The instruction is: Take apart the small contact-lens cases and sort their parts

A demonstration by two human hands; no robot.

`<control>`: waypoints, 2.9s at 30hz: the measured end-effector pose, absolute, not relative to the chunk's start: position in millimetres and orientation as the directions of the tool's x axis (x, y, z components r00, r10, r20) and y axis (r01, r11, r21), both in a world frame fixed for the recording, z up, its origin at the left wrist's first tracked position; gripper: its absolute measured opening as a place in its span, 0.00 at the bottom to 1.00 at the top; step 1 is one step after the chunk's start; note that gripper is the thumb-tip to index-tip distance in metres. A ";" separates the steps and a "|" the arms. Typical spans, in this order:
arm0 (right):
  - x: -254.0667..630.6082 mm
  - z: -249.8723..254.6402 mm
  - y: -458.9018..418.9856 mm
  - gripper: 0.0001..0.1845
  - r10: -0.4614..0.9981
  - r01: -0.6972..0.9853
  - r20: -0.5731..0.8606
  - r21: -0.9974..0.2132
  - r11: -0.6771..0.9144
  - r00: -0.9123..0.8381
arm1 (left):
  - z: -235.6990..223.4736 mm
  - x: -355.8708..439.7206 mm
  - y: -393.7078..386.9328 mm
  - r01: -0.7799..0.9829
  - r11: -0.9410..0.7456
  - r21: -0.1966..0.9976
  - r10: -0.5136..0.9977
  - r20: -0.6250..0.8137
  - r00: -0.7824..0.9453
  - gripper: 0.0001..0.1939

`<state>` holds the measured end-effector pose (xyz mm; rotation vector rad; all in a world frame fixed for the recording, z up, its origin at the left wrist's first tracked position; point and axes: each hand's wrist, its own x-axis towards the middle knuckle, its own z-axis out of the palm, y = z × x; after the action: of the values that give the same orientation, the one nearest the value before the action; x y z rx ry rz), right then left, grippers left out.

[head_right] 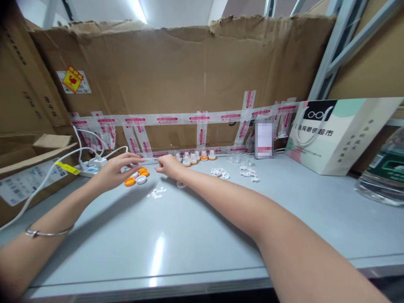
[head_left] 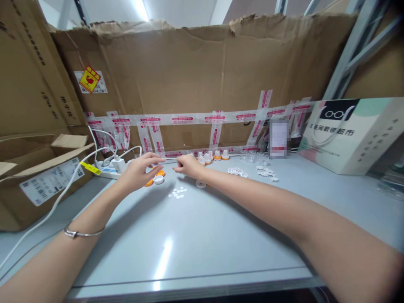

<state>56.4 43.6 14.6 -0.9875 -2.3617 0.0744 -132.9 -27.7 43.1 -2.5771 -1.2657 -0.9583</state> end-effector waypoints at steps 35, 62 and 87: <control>202.5 27.2 -32.3 0.17 0.898 0.584 0.350 -0.683 0.439 -0.266 | 24.7 -80.4 -9.8 0.721 -0.690 0.057 0.693 0.340 0.636 0.18; 267.5 33.1 -7.1 0.15 0.898 0.565 0.439 -0.732 0.380 -0.035 | 4.0 31.7 64.0 0.890 -0.236 0.391 0.925 0.370 0.083 0.17; 188.8 4.4 -56.0 0.23 0.807 0.491 0.303 -0.668 0.559 -0.507 | 1.8 5.2 -62.0 0.568 -0.616 0.546 0.773 0.281 0.569 0.13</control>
<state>188.8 -56.0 4.4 -1.0364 -2.1937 0.6856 5.2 -62.0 1.8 -3.1250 -1.4077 -0.9197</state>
